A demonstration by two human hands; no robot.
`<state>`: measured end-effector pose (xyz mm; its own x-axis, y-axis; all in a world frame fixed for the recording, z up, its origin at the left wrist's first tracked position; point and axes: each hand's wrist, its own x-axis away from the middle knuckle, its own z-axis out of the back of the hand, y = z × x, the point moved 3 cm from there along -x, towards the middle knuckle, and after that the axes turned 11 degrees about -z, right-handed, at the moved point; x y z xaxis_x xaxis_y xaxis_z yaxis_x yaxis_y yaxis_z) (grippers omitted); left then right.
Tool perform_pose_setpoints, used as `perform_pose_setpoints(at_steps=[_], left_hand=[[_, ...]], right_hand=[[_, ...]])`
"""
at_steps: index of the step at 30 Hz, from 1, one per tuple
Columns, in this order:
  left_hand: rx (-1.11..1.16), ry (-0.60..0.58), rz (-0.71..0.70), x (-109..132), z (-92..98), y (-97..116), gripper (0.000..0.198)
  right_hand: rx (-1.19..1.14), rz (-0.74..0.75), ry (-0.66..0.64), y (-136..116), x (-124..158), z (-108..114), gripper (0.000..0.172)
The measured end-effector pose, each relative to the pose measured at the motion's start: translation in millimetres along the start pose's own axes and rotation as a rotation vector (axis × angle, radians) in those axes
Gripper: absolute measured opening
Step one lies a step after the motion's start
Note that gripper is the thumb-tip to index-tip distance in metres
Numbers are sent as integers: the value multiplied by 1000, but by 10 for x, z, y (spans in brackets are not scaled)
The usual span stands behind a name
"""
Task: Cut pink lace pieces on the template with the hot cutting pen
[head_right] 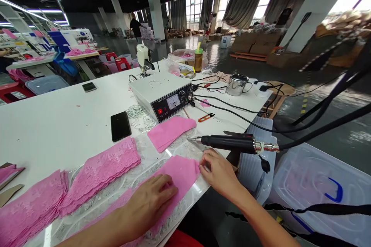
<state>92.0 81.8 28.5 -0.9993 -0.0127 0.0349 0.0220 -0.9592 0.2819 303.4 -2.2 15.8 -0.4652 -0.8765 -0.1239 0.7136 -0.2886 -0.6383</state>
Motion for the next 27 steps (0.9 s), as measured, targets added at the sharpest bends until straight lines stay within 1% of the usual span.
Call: perform_pose_setpoints(at_steps=[5, 9, 14, 16, 19, 23, 27], left_hand=[[-6, 5, -15, 36, -10, 5, 22], [36, 13, -5, 19, 50, 7, 21], [177, 24, 31, -48, 153, -38, 18], [199, 29, 33, -68, 169, -59, 19], [218, 34, 25, -104, 182, -76, 21], [247, 46, 23, -252, 224, -36, 22], [262, 71, 51, -545, 260, 43, 19]], right_hand=[[-34, 3, -9, 18, -15, -8, 19], [-64, -10, -19, 64, -15, 3, 19], [-87, -83, -47, 88, -18, 7, 21], [-100, -125, -68, 92, -20, 18, 21], [-135, -174, -110, 105, -26, 42, 26], [-195, -217, -159, 134, -41, 69, 28], [-259, -267, -189, 148, -61, 76, 26]])
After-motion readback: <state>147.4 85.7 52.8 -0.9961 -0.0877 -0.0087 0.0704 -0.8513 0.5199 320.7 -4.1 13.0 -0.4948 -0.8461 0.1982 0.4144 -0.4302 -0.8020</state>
